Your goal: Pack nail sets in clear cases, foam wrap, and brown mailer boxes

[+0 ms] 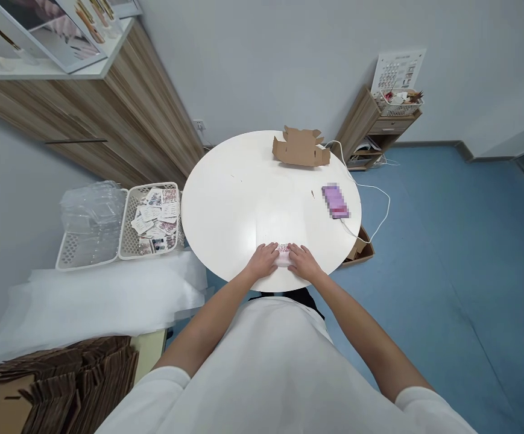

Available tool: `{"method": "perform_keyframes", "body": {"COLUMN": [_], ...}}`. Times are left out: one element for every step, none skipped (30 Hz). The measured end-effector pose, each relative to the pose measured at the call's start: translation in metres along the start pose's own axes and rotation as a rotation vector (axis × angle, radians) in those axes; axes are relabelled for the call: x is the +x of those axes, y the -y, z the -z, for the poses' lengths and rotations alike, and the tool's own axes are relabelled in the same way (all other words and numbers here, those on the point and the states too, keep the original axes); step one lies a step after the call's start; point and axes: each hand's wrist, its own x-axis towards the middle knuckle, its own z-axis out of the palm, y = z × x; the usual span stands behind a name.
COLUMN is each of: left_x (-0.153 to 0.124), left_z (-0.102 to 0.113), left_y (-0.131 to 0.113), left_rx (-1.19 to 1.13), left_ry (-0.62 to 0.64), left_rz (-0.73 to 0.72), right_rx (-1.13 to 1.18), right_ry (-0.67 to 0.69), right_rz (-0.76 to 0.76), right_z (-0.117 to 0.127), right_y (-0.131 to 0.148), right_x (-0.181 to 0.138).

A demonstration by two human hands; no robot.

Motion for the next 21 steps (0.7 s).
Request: {"method": "perform_keyframes", "body": {"left_x": [0.001, 0.002, 0.003, 0.003, 0.004, 0.004, 0.003, 0.001, -0.001, -0.005, -0.009, -0.014, -0.019, -0.022, -0.025, -0.027, -0.028, -0.027, -0.026, -0.024, -0.022], "left_z": [0.000, 0.000, 0.002, 0.004, 0.006, 0.009, 0.011, 0.014, 0.015, 0.017, 0.017, 0.017, 0.016, 0.015, 0.015, 0.015, 0.015, 0.016, 0.018, 0.020, 0.022], "left_y": [0.000, 0.000, -0.001, -0.002, -0.003, -0.003, -0.004, -0.005, -0.006, -0.007, -0.008, -0.008, -0.009, -0.010, -0.010, -0.011, -0.011, -0.010, -0.010, -0.009, -0.008], "left_rx": [0.041, 0.085, 0.124, 0.156, 0.178, 0.189, 0.189, 0.182, 0.170, 0.152, 0.131, 0.108, 0.085, 0.065, 0.049, 0.036, 0.025, 0.015, 0.003, -0.009, -0.021], "left_ry": [0.015, 0.025, 0.033, 0.041, 0.053, 0.069, 0.090, 0.115, 0.140, 0.165, 0.186, 0.203, 0.215, 0.221, 0.223, 0.224, 0.221, 0.217, 0.209, 0.198, 0.186], "left_rz": [-0.003, -0.007, -0.013, -0.018, -0.025, -0.032, -0.042, -0.051, -0.057, -0.058, -0.054, -0.048, -0.044, -0.042, -0.041, -0.040, -0.037, -0.031, -0.023, -0.016, -0.011], "right_rx": [-0.009, -0.019, -0.029, -0.034, -0.035, -0.029, -0.017, 0.000, 0.020, 0.042, 0.065, 0.088, 0.109, 0.128, 0.143, 0.155, 0.166, 0.176, 0.187, 0.199, 0.212], "right_ry": [0.012, 0.022, 0.030, 0.037, 0.044, 0.054, 0.065, 0.079, 0.093, 0.105, 0.115, 0.121, 0.123, 0.123, 0.120, 0.118, 0.117, 0.118, 0.119, 0.119, 0.117], "right_rz": [0.000, -0.001, -0.003, -0.004, -0.005, -0.009, -0.013, -0.018, -0.024, -0.030, -0.034, -0.035, -0.036, -0.038, -0.041, -0.044, -0.044, -0.042, -0.037, -0.031, -0.026], "right_z": [0.001, 0.002, 0.004, 0.006, 0.009, 0.012, 0.015, 0.017, 0.019, 0.020, 0.020, 0.019, 0.019, 0.018, 0.018, 0.018, 0.019, 0.021, 0.023, 0.025, 0.028], "right_y": [0.000, 0.001, 0.002, 0.004, 0.005, 0.007, 0.009, 0.012, 0.015, 0.018, 0.021, 0.023, 0.026, 0.028, 0.030, 0.031, 0.031, 0.031, 0.030, 0.029, 0.027], "right_x": [0.002, 0.004, 0.005, 0.006, 0.006, 0.006, 0.004, 0.001, -0.002, -0.007, -0.012, -0.016, -0.021, -0.024, -0.026, -0.027, -0.027, -0.025, -0.023, -0.020, -0.017]}}
